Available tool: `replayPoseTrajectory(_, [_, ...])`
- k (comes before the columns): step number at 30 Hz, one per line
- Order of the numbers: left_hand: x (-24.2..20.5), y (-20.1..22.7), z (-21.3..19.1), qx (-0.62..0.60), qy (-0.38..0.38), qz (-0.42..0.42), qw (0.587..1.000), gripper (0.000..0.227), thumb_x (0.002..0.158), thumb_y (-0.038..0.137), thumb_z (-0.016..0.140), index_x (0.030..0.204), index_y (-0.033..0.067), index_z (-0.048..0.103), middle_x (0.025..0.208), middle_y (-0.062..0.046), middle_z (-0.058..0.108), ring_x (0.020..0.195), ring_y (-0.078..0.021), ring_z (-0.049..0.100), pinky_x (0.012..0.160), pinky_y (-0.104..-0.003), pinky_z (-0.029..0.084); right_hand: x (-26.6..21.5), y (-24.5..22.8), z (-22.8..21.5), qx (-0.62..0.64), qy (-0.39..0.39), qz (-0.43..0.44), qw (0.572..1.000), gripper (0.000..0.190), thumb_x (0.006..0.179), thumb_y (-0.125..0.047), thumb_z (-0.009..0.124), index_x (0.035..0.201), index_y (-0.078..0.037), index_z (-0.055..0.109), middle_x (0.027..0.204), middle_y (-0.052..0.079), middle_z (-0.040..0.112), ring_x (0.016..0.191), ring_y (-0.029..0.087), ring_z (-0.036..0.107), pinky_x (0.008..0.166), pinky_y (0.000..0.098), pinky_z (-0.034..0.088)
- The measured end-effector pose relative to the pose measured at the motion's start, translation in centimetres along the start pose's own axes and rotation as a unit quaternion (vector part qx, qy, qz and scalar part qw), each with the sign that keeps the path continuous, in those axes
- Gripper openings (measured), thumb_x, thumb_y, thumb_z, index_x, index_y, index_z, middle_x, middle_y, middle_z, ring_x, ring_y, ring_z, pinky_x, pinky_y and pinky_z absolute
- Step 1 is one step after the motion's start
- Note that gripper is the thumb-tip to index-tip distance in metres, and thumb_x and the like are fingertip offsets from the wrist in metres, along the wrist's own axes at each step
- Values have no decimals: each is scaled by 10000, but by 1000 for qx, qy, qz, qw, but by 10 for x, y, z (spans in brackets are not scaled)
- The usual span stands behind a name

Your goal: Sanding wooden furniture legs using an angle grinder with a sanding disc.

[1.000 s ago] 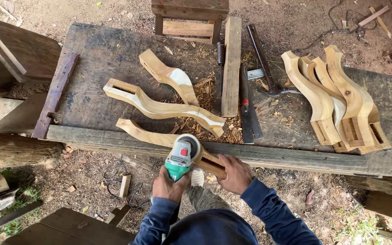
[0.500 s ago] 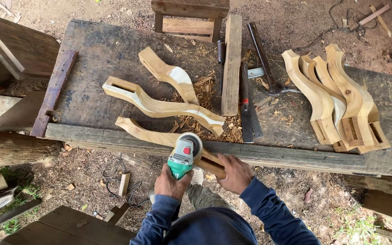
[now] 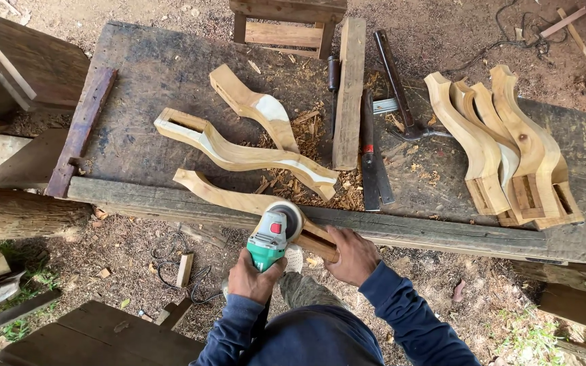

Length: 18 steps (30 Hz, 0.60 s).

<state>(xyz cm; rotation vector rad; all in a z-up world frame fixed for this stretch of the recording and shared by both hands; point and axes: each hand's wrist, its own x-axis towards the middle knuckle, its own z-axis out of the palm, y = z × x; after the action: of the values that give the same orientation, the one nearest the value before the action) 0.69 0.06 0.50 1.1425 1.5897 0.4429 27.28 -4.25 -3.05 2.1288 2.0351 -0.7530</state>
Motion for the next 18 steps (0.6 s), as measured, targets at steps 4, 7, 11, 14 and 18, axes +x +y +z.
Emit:
replayPoseTrajectory(4, [-1, -2, 0, 1, -34, -7, 999, 578, 667, 399, 845, 1067, 31, 649, 947, -166, 803, 846, -267, 798, 829, -378, 611, -2, -3, -6, 1, -5, 14, 1000, 895, 736, -380, 828, 1471, -64, 427, 1110, 164, 631, 846, 279, 711, 738, 440, 620])
replayPoseTrajectory(7, [-2, -4, 0, 34, -31, -14, 999, 577, 685, 403, 849, 1049, 10, 634, 946, -186, 794, 850, -279, 789, 837, -385, 610, 0, 1, 1, -4, 18, -10, 1000, 915, 715, -385, 849, 1449, -35, 431, 1104, 176, 628, 856, 292, 705, 729, 447, 617])
replayPoseTrajectory(11, [-3, -6, 0, 21, -35, -16, 999, 570, 698, 406, 828, 1062, 20, 618, 951, -177, 791, 837, -289, 793, 827, -386, 613, -1, -1, 0, 0, 23, -1, 1000, 898, 717, -390, 845, 1446, -52, 444, 1109, 167, 630, 851, 285, 707, 725, 444, 615])
replayPoseTrajectory(14, [1, -13, 1, 38, -40, -35, 998, 580, 711, 423, 811, 1075, 28, 590, 942, -187, 786, 813, -314, 796, 825, -392, 619, -1, 2, 1, -11, 28, -16, 999, 923, 712, -390, 850, 1453, -32, 432, 1094, 170, 635, 855, 285, 703, 713, 441, 613])
replayPoseTrajectory(18, [-1, -15, -2, 101, -4, -14, 995, 610, 722, 468, 828, 1025, 2, 575, 933, -239, 760, 833, -353, 765, 823, -441, 594, 0, 5, 7, -18, 13, -11, 1000, 919, 729, -384, 847, 1464, -31, 423, 1107, 175, 636, 859, 283, 700, 699, 438, 616])
